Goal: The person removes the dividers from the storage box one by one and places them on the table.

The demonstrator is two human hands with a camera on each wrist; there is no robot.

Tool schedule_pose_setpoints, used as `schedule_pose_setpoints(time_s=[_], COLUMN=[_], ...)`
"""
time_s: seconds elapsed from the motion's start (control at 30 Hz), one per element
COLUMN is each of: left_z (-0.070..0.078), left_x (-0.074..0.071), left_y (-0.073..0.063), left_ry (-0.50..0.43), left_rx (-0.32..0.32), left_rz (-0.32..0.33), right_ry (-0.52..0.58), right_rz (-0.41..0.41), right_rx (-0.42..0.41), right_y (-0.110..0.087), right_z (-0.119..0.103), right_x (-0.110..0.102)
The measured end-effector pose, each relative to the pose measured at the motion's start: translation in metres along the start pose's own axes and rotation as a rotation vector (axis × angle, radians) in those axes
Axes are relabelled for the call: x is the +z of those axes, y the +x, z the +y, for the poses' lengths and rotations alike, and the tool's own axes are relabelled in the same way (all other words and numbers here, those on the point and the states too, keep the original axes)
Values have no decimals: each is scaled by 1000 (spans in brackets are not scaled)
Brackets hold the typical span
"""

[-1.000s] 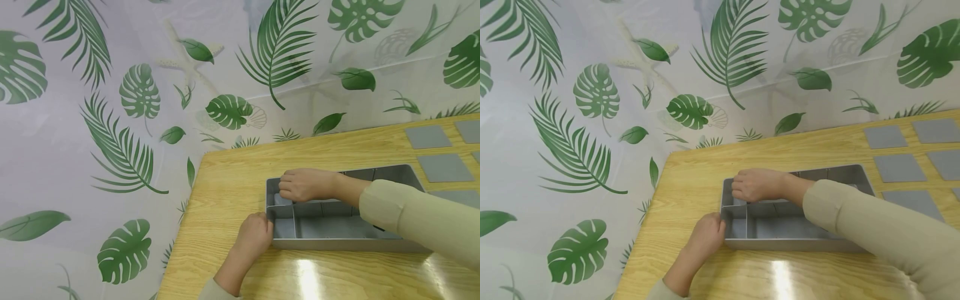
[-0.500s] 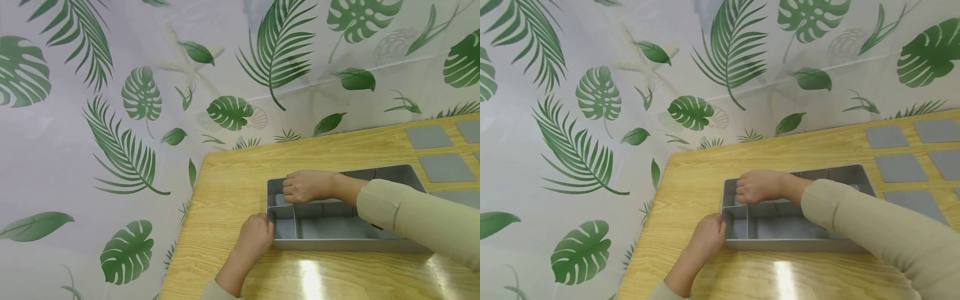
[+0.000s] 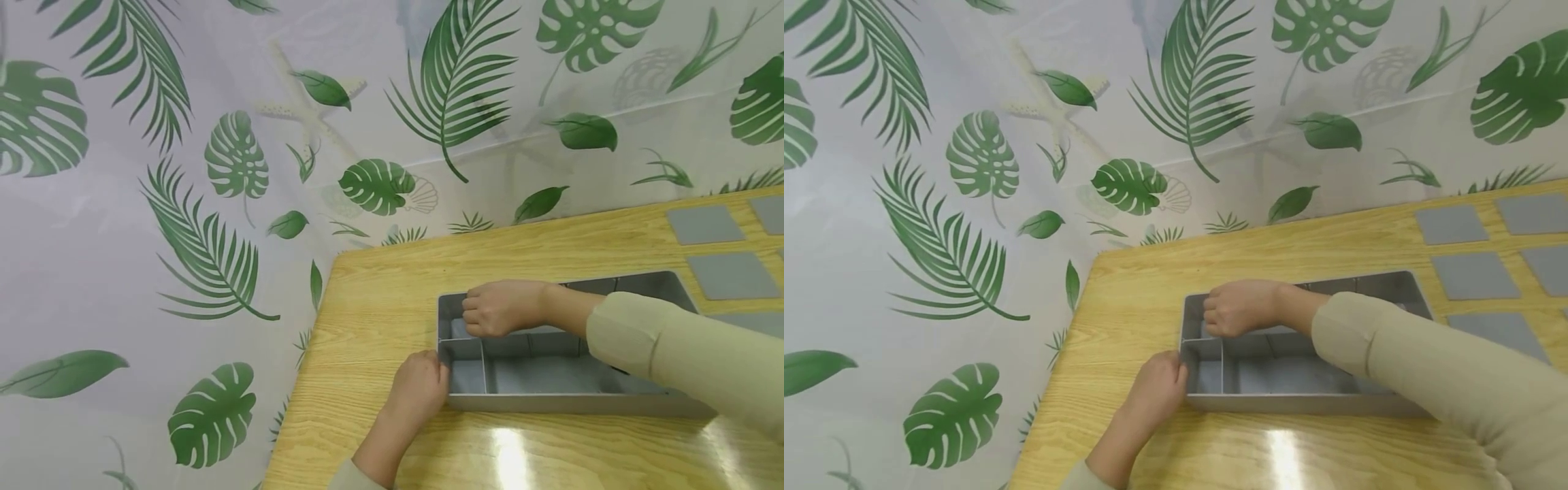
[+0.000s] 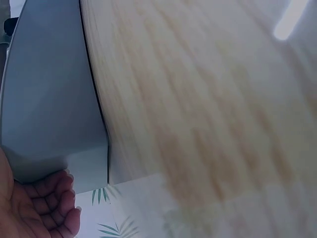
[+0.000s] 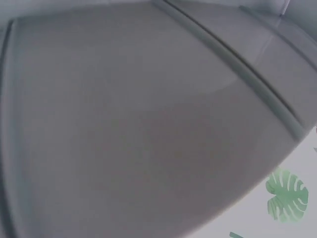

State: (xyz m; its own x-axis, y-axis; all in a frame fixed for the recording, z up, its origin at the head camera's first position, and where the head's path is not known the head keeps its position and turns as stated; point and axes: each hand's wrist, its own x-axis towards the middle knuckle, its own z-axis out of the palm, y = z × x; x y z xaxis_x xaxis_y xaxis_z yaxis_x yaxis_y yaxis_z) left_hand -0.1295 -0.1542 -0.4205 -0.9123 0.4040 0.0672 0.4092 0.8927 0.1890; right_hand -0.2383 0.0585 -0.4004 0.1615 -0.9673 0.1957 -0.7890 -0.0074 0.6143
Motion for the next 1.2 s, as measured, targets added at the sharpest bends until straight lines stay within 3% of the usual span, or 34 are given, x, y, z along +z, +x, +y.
schedule_pose_setpoints(time_s=[0.37,0.67,0.93,1.2], left_z=[0,1,1,0], left_x=[-2,0,4,6], left_y=[-2,-2,-4,-4], left_ry=[-43,-22,-41,-11], left_rx=[-8,-5,-20,-5], left_rz=[-12,-4,-27,-8], right_ry=[41,249,171,89], right_rz=[36,89,125,46], right_rx=[39,144,104,76], right_y=[3,-4,-3,-2], right_z=[5,-1,-2,3], right_x=[-8,-6,-2,-11])
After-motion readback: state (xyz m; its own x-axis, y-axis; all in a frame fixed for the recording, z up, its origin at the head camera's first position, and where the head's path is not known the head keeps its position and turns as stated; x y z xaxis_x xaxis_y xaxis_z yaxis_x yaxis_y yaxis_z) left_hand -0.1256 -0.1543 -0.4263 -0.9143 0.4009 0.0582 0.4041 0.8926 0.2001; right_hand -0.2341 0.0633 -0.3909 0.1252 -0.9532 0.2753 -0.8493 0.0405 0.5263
